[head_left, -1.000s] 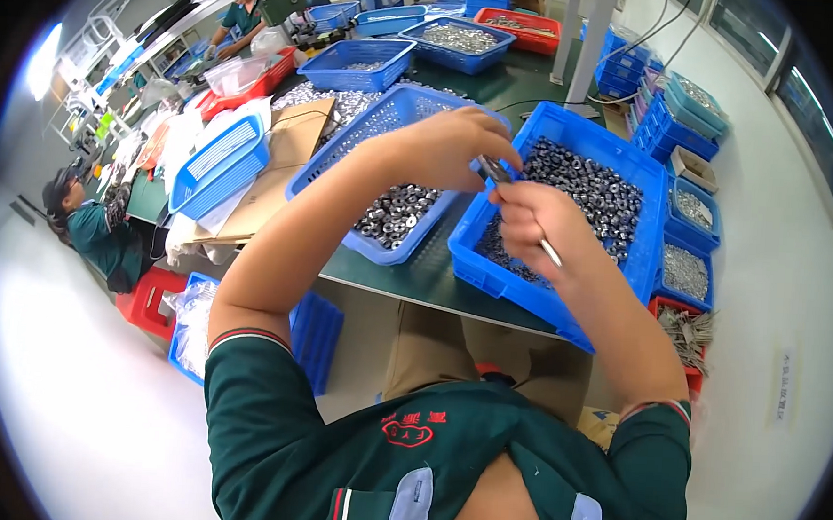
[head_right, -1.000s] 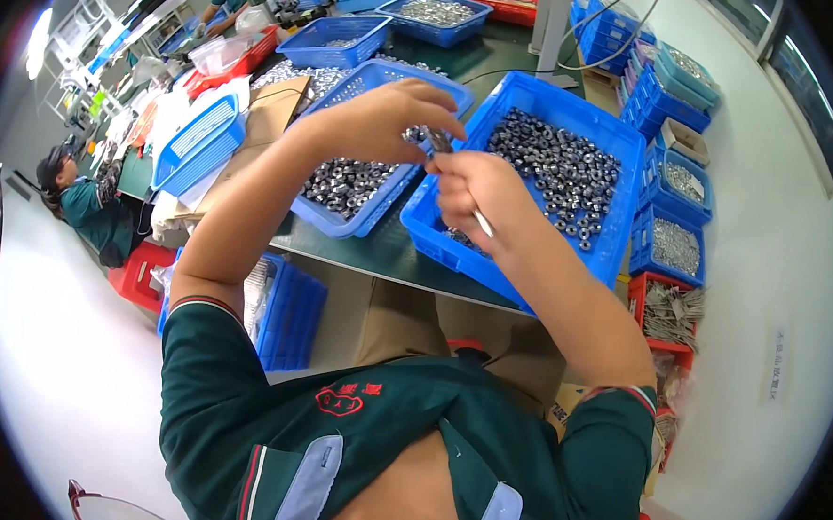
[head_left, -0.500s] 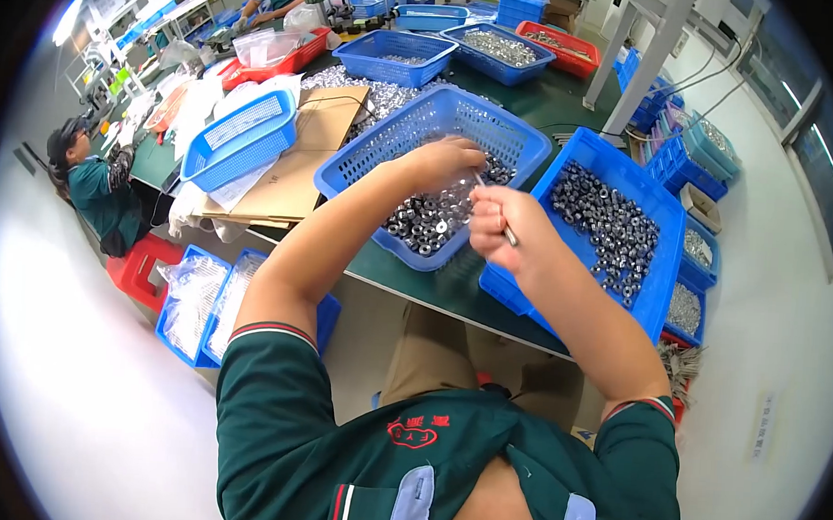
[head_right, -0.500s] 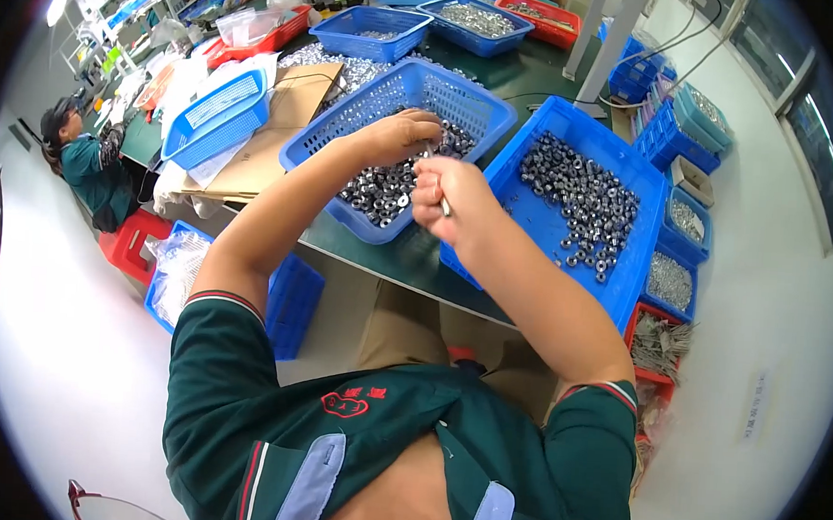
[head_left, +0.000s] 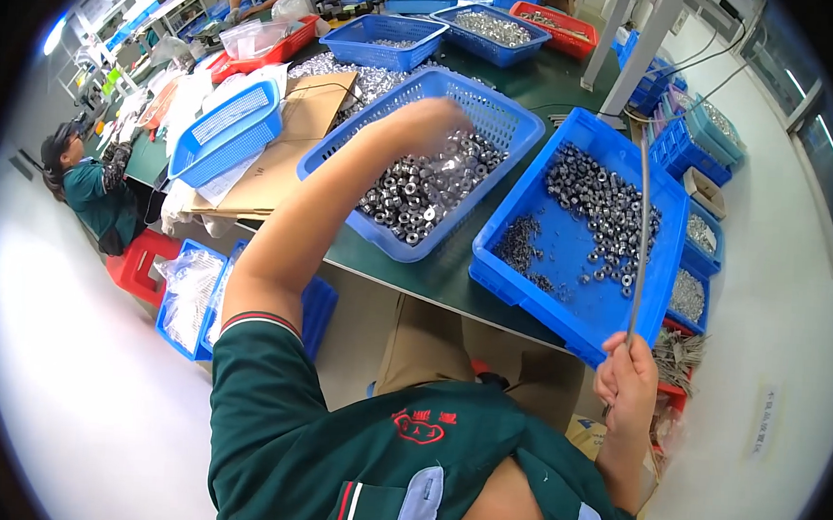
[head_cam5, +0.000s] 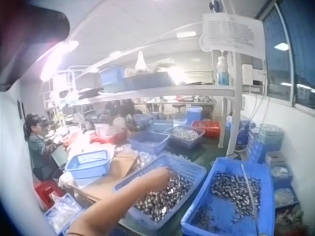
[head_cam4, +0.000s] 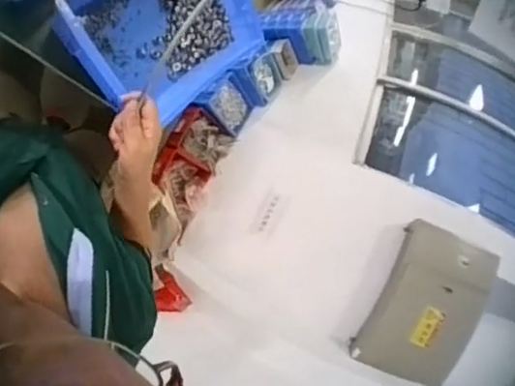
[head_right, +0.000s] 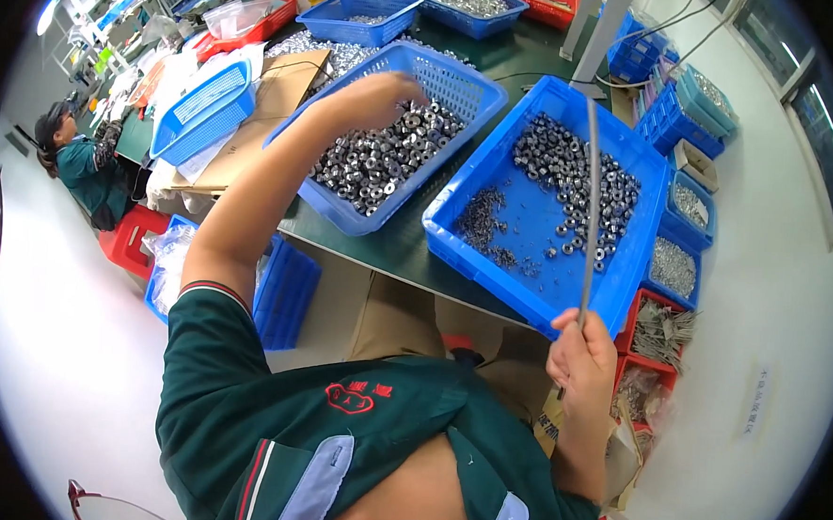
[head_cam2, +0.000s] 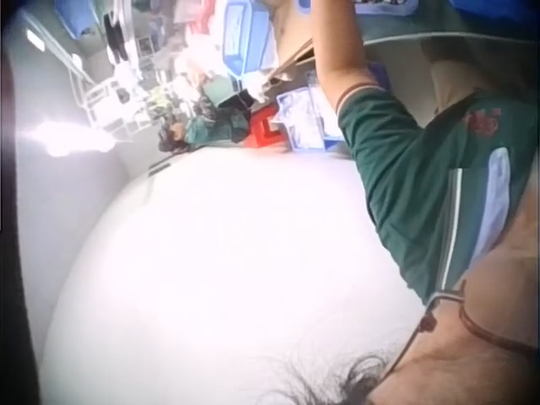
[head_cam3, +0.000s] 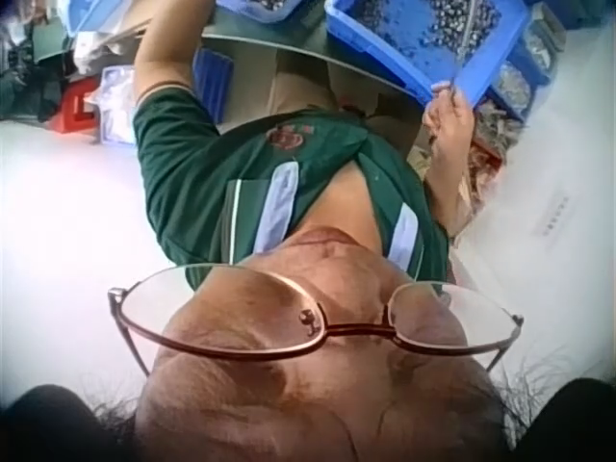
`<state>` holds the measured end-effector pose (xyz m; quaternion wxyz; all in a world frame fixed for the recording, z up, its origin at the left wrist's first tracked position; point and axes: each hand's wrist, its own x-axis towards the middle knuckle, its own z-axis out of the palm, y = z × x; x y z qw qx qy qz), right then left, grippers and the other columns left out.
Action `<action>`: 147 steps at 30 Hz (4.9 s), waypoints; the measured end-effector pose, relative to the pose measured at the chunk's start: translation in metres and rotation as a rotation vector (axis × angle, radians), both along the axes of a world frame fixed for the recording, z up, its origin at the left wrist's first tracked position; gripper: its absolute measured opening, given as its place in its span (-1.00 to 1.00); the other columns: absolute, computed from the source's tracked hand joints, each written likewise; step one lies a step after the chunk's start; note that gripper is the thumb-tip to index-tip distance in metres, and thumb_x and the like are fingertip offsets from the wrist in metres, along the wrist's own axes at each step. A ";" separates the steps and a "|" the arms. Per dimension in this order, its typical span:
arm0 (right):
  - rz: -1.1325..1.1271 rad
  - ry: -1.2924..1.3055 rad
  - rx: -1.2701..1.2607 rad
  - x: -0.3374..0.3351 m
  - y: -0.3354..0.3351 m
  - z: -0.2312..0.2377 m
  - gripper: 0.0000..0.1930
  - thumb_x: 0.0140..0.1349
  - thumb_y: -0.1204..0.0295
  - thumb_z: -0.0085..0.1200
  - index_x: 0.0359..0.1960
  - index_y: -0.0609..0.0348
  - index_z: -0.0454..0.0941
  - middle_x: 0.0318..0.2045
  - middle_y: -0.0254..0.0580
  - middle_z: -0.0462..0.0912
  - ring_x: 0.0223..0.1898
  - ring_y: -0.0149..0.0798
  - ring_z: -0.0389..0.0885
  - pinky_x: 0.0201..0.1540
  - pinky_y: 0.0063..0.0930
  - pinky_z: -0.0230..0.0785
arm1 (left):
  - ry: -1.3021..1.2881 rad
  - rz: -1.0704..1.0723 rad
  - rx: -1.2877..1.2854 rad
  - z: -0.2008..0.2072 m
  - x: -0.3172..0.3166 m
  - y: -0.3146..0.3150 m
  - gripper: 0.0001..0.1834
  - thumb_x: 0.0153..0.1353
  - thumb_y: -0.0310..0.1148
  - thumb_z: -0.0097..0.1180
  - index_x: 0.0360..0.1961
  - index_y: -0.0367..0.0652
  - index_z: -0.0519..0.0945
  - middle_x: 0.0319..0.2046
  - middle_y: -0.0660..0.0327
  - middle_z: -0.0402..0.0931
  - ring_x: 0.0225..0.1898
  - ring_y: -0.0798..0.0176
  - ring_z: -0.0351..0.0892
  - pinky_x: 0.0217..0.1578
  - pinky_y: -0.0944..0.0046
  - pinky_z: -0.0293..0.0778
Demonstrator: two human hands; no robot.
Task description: The person is picking small metal washers from a tray and sliding them onto a metal rod.
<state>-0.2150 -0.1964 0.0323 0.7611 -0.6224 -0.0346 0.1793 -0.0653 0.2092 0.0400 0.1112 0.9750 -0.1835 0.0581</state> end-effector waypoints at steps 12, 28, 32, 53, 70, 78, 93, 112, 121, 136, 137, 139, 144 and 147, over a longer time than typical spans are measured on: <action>-0.259 0.105 -0.047 -0.030 -0.050 -0.044 -0.89 0.29 0.45 -0.10 -0.25 0.23 0.39 -0.66 -0.55 0.18 -0.70 -0.69 0.07 -0.68 -0.77 -0.09 | 0.292 -0.516 -0.081 -0.009 0.018 -0.219 -0.74 0.03 -0.39 0.13 -0.20 -0.13 0.61 -0.34 0.11 0.58 -0.26 0.09 0.57 -0.20 0.17 0.46; -0.124 0.163 0.097 -0.044 -0.067 -0.067 -0.93 0.28 0.49 -0.10 -0.29 0.22 0.36 -0.65 -0.51 0.27 -0.72 -0.68 0.13 -0.68 -0.77 -0.07 | 0.375 -0.385 -0.109 -0.067 0.040 -0.244 -0.72 -0.07 -0.38 0.23 -0.25 -0.10 0.58 -0.31 0.12 0.59 -0.23 0.04 0.56 -0.22 0.14 0.44; -0.043 0.147 0.096 -0.045 -0.067 -0.072 -0.88 0.30 0.46 -0.12 -0.25 0.26 0.37 -0.66 -0.48 0.26 -0.71 -0.65 0.14 -0.68 -0.75 -0.03 | 0.545 -0.365 -0.725 -0.040 0.035 -0.230 -0.74 -0.02 -0.53 0.20 -0.23 -0.25 0.52 -0.36 0.16 0.57 -0.29 0.29 0.55 -0.20 0.31 0.44; 0.027 0.234 0.089 -0.053 -0.079 -0.045 -0.80 0.35 0.41 -0.19 -0.21 0.31 0.40 -0.72 -0.52 0.17 -0.72 -0.67 0.06 -0.68 -0.75 -0.08 | 0.817 -0.547 -1.180 -0.025 0.032 -0.217 -0.76 0.10 -0.44 0.19 -0.19 -0.28 0.57 -0.29 0.21 0.55 -0.26 0.32 0.54 -0.16 0.31 0.47; -0.049 0.109 0.044 -0.027 -0.040 -0.039 -0.84 0.35 0.41 -0.17 -0.25 0.23 0.40 -0.68 -0.56 0.16 -0.71 -0.67 0.06 -0.68 -0.75 -0.09 | 1.048 -0.646 -1.329 -0.026 0.014 -0.242 -0.30 -0.05 -0.41 0.33 0.13 -0.28 0.28 -0.32 0.06 0.59 -0.24 0.22 0.56 -0.18 0.26 0.43; -0.103 0.115 0.119 -0.005 -0.033 -0.043 -0.83 0.34 0.42 -0.16 -0.21 0.26 0.41 -0.70 -0.55 0.16 -0.73 -0.67 0.08 -0.71 -0.75 -0.07 | 1.158 -0.663 -0.987 -0.027 0.008 -0.250 -0.27 -0.04 -0.59 0.23 0.20 -0.30 0.23 -0.22 0.05 0.60 -0.12 0.26 0.57 -0.06 0.35 0.43; -0.181 0.026 0.185 -0.006 -0.052 -0.061 -0.79 0.36 0.40 -0.19 -0.19 0.29 0.42 -0.77 -0.52 0.16 -0.78 -0.67 0.04 -0.74 -0.76 -0.09 | 0.196 -0.384 -0.146 -0.090 0.038 -0.245 -0.79 0.03 -0.32 0.14 -0.26 0.03 0.63 -0.35 0.14 0.60 -0.27 0.05 0.58 -0.24 0.12 0.46; -0.102 0.076 0.179 -0.006 -0.059 -0.059 -0.80 0.35 0.40 -0.17 -0.14 0.27 0.40 -0.74 -0.53 0.17 -0.76 -0.67 0.05 -0.72 -0.76 -0.07 | 0.919 -0.322 -1.294 -0.035 0.041 -0.221 -0.73 0.17 -0.43 0.07 -0.12 -0.31 0.51 -0.40 0.28 0.45 -0.40 0.41 0.37 -0.31 0.44 0.32; -0.014 0.078 0.114 -0.022 -0.063 -0.059 -0.83 0.32 0.45 -0.14 -0.16 0.28 0.42 -0.68 -0.55 0.21 -0.72 -0.68 0.10 -0.69 -0.77 -0.05 | 0.980 -0.420 -1.578 -0.029 0.038 -0.217 -0.71 0.23 -0.33 0.04 -0.10 -0.28 0.49 -0.32 0.24 0.46 -0.33 0.35 0.37 -0.28 0.37 0.33; 0.040 0.082 -0.022 -0.024 -0.066 -0.038 -0.83 0.35 0.42 -0.17 -0.20 0.25 0.44 -0.70 -0.57 0.17 -0.73 -0.70 0.05 -0.70 -0.76 -0.13 | 0.913 -0.461 -1.518 -0.023 0.043 -0.204 -0.77 0.11 -0.35 0.20 -0.26 -0.29 0.58 -0.44 0.21 0.51 -0.45 0.36 0.41 -0.35 0.36 0.37; 0.039 0.083 -0.020 -0.024 -0.064 -0.037 -0.83 0.35 0.42 -0.17 -0.20 0.25 0.44 -0.70 -0.57 0.17 -0.73 -0.70 0.05 -0.70 -0.76 -0.13 | 0.869 -0.483 -1.489 -0.022 0.043 -0.204 -0.76 0.09 -0.34 0.22 -0.26 -0.29 0.58 -0.43 0.22 0.52 -0.45 0.36 0.42 -0.35 0.37 0.38; 0.026 0.083 -0.027 -0.023 -0.058 -0.035 -0.82 0.35 0.41 -0.18 -0.21 0.26 0.44 -0.71 -0.58 0.15 -0.73 -0.70 0.03 -0.70 -0.76 -0.13 | 0.946 -0.479 -1.404 -0.024 0.038 -0.207 -0.73 0.05 -0.34 0.26 -0.27 -0.29 0.58 -0.40 0.21 0.54 -0.44 0.37 0.46 -0.34 0.39 0.40; 0.004 0.155 0.118 -0.008 -0.043 -0.036 -0.81 0.35 0.42 -0.18 -0.20 0.27 0.44 -0.72 -0.58 0.12 -0.74 -0.69 0.02 -0.71 -0.75 -0.13 | 1.136 -0.593 -1.227 -0.031 0.022 -0.240 -0.68 -0.01 -0.40 0.30 -0.23 -0.33 0.58 -0.42 0.20 0.57 -0.41 0.39 0.51 -0.31 0.42 0.42; -0.014 0.156 0.131 -0.001 -0.035 -0.036 -0.81 0.35 0.43 -0.19 -0.19 0.28 0.43 -0.72 -0.58 0.13 -0.75 -0.69 0.02 -0.71 -0.75 -0.13 | 1.201 -0.595 -1.216 -0.036 0.016 -0.243 -0.70 -0.02 -0.48 0.29 -0.22 -0.34 0.59 -0.36 0.17 0.59 -0.37 0.38 0.53 -0.27 0.42 0.43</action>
